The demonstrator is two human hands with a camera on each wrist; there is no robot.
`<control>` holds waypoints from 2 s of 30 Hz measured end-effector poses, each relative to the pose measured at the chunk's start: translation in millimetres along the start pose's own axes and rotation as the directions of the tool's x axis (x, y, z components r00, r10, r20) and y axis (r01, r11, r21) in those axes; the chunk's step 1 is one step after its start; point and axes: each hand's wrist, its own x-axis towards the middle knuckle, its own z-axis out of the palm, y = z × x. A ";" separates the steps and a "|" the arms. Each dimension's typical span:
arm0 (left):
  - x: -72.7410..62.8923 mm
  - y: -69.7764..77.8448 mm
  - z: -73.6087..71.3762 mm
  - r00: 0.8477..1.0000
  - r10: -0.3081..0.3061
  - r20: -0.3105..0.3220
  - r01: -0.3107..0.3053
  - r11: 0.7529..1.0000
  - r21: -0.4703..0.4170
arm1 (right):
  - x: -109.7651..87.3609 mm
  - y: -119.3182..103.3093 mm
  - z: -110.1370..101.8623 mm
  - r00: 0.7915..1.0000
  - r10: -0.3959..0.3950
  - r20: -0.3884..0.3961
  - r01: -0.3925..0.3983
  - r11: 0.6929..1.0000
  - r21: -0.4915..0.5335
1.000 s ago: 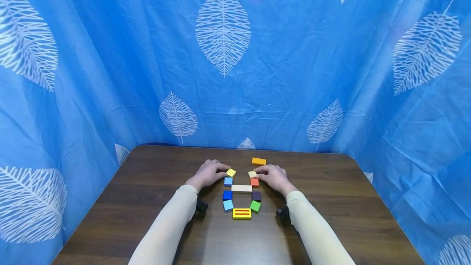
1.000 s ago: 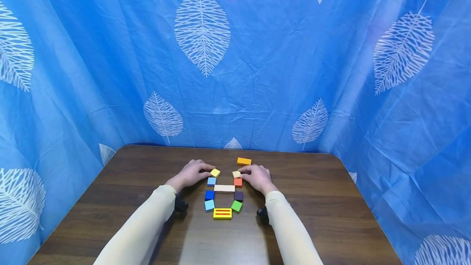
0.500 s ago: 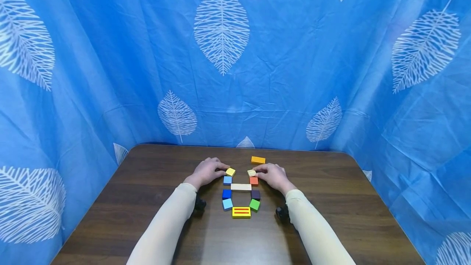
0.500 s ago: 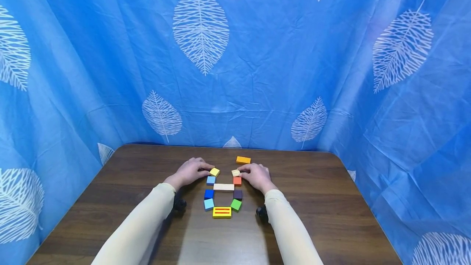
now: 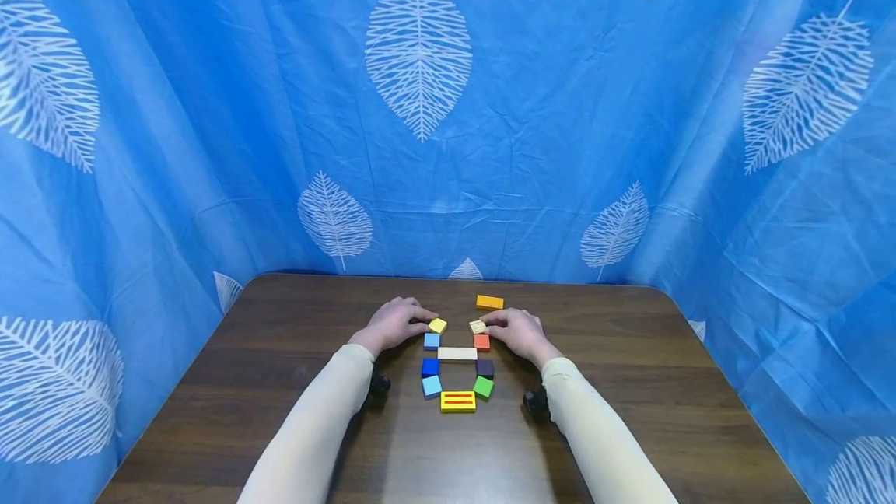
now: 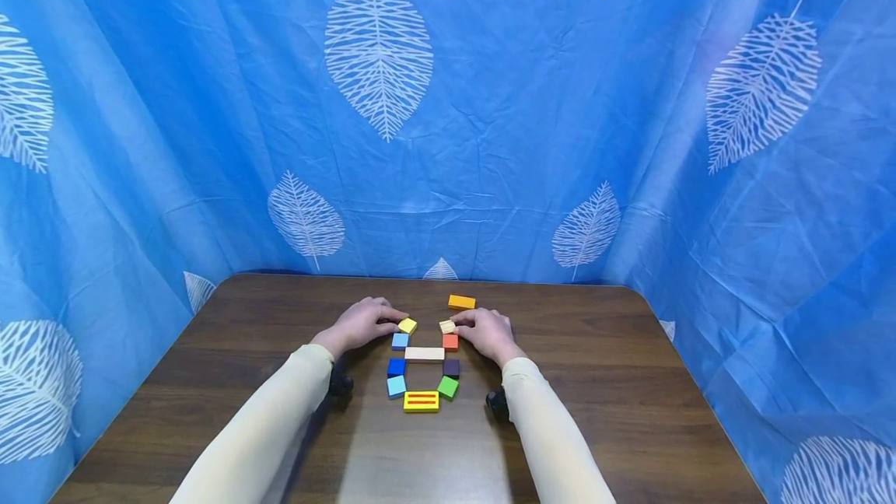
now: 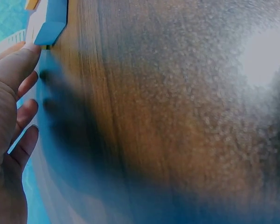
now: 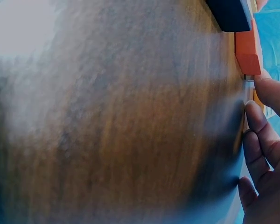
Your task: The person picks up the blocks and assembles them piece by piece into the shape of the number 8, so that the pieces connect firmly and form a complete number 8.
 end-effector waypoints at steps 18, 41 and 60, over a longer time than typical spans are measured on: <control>1.6 -2.5 2.2 1.000 0.026 -0.013 -0.026 1.000 -0.012 | -2.1 -3.0 -4.5 1.000 -0.006 0.006 0.006 1.000 0.002; -1.0 -3.5 1.6 1.000 0.018 -0.012 -0.018 1.000 -0.016 | -2.6 -4.1 -5.0 1.000 -0.008 0.013 0.008 1.000 0.014; -1.0 -4.5 2.6 1.000 0.023 -0.016 -0.023 1.000 -0.015 | -1.9 -2.8 -5.1 1.000 -0.012 0.016 0.012 1.000 0.009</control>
